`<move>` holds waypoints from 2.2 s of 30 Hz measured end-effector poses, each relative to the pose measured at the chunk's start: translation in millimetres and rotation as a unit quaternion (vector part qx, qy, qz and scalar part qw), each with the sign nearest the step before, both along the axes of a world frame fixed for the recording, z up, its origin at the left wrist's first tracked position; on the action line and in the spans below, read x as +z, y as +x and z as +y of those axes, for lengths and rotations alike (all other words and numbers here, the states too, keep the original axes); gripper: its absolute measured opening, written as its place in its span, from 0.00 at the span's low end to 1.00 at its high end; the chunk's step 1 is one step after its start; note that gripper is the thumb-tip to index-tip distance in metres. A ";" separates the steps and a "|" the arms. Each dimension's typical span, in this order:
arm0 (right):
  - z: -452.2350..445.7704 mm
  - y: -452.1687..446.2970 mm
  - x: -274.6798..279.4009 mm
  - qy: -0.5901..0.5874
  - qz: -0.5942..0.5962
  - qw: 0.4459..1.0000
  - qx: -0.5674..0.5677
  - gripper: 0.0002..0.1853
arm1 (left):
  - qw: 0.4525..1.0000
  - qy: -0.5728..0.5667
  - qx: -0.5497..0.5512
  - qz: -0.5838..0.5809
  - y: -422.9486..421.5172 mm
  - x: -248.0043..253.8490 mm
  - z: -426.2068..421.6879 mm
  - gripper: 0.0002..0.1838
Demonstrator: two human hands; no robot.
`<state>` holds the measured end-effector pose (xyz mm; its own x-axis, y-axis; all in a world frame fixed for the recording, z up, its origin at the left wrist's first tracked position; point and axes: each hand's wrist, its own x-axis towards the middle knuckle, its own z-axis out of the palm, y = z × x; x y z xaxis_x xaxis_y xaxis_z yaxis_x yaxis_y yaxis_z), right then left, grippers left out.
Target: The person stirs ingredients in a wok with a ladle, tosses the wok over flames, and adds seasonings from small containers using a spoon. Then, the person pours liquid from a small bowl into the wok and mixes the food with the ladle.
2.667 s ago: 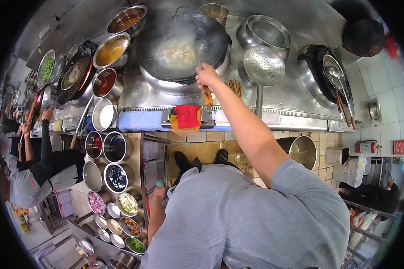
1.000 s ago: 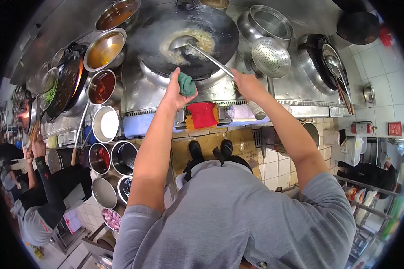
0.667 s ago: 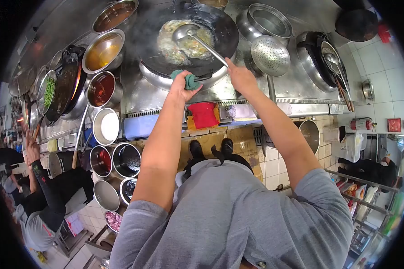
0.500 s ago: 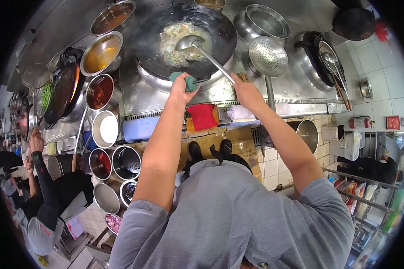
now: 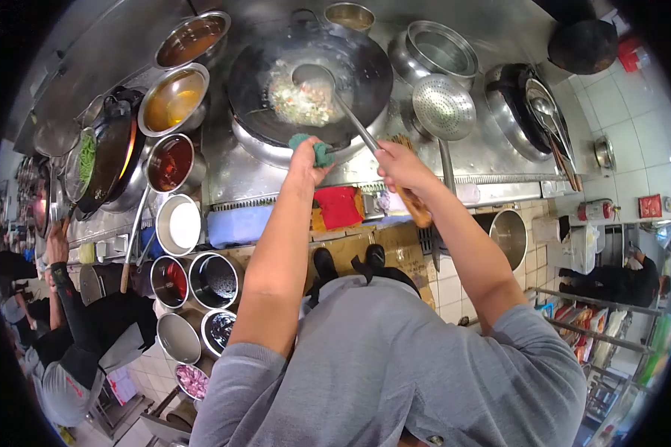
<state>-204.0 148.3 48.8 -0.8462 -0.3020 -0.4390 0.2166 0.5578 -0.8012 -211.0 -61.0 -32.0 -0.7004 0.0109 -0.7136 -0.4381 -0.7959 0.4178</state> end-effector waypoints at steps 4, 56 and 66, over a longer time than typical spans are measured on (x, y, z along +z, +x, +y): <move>-4.8 -32.1 -2.0 -0.140 -0.061 0.987 -0.058 0.21 | 1.000 -0.027 -0.001 -0.011 5.1 4.8 -5.1 0.05; -41.8 48.8 23.1 -0.211 0.013 0.964 -0.159 0.25 | 0.989 0.041 -0.136 0.027 5.3 15.0 -20.6 0.22; -19.6 146.1 11.3 -0.470 -0.155 0.851 -0.179 0.21 | 0.995 0.055 -0.047 0.067 19.1 -22.6 -10.7 0.08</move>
